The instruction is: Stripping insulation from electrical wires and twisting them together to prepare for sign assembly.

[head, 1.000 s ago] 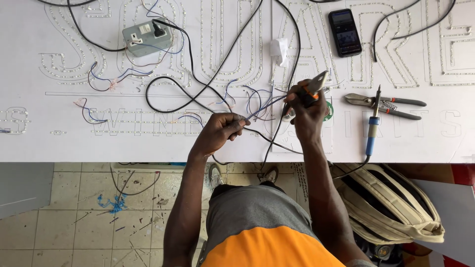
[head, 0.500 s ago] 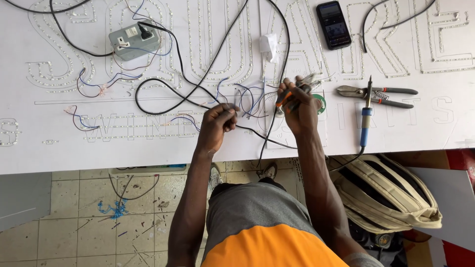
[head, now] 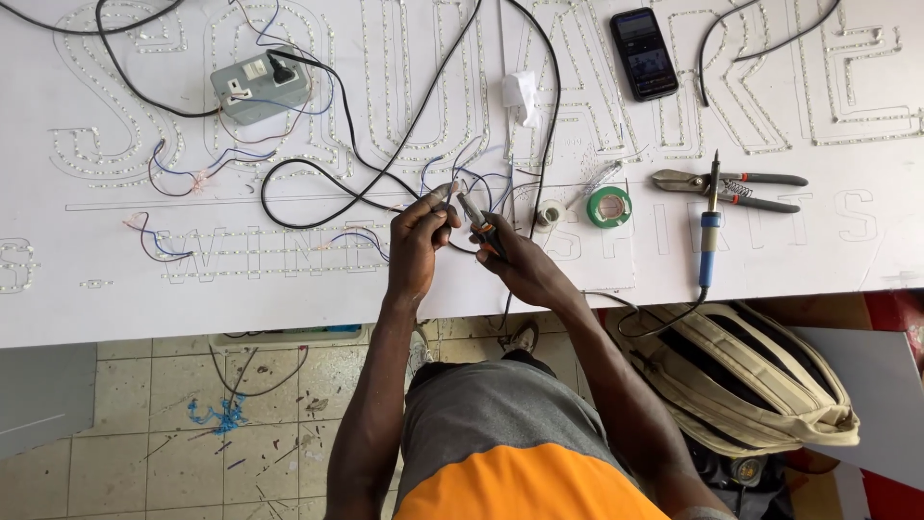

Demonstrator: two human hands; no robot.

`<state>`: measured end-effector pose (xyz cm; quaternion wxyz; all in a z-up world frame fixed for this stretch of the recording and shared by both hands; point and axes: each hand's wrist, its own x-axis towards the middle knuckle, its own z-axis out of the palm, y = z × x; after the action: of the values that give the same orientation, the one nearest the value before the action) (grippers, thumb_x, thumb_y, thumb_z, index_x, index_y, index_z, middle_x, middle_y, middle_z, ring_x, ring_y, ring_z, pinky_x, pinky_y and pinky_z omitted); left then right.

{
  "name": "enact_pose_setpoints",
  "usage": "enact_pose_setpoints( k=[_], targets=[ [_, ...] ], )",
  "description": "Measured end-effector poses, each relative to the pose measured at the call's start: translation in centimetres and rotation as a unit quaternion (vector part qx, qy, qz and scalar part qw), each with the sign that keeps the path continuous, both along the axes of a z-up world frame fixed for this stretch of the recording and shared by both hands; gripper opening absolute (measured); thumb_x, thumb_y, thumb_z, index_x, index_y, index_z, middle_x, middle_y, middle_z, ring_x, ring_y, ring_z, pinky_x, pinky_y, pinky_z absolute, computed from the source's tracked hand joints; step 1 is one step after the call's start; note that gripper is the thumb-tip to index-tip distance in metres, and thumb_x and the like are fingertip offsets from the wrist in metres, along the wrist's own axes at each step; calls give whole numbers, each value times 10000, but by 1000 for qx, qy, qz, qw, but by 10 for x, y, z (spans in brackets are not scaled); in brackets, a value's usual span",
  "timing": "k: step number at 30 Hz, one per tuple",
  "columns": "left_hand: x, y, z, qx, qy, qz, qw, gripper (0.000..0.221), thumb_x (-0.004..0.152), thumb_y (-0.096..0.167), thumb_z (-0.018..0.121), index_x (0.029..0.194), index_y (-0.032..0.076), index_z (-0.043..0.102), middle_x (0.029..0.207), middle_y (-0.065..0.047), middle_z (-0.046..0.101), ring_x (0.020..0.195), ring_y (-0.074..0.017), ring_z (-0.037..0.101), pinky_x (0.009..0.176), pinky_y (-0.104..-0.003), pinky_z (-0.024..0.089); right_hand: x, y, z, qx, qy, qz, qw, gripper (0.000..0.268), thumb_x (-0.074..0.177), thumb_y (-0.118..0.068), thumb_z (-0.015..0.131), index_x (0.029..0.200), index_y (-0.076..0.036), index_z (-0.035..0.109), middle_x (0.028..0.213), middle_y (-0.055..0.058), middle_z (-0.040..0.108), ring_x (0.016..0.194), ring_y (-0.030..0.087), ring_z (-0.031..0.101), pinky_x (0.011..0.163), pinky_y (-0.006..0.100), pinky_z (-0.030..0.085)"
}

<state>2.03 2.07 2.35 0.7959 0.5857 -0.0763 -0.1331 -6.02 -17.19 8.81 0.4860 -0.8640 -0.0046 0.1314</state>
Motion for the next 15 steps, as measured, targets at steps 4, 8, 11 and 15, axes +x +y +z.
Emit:
enact_pose_setpoints(
  k=[4, 8, 11, 15],
  targets=[
    [-11, 0, 38, 34, -52, -10, 998, 546, 1057, -6, 555, 1600, -15, 616, 857, -133, 721, 698, -111, 550, 650, -228, 424, -2, -1, -15, -34, 5, 11, 999, 581, 1146, -318, 660, 1668, -193, 435, 1150, 302, 767, 1116, 596, 740, 973, 682, 545],
    [-11, -3, 45, 139, -114, -29, 983, 699, 1007, 33, 562, 1700, 74, 480, 809, -75, 741, 668, -122, 551, 639, -276, 435, 3, 3, -5, -61, -57, 18, 996, 576, 1125, -222, 683, 1650, -149, 458, 1265, 307, 738, 1172, 619, 717, 972, 719, 563],
    [-13, -1, 45, 192, -128, -29, 973, 722, 1000, 64, 560, 1709, 94, 426, 783, -56, 737, 640, -131, 557, 623, -303, 438, 3, 4, -17, -108, -105, 19, 988, 554, 1119, -231, 700, 1624, -133, 493, 1209, 237, 737, 1145, 555, 742, 953, 674, 565],
    [-17, -1, 48, 200, -126, -30, 971, 658, 986, 71, 556, 1635, 80, 444, 738, -24, 661, 613, -136, 521, 593, -319, 409, -3, 14, -26, -78, -128, -8, 989, 589, 1064, -243, 783, 1584, -156, 519, 1083, 235, 723, 1042, 570, 733, 844, 689, 561]
  ],
)
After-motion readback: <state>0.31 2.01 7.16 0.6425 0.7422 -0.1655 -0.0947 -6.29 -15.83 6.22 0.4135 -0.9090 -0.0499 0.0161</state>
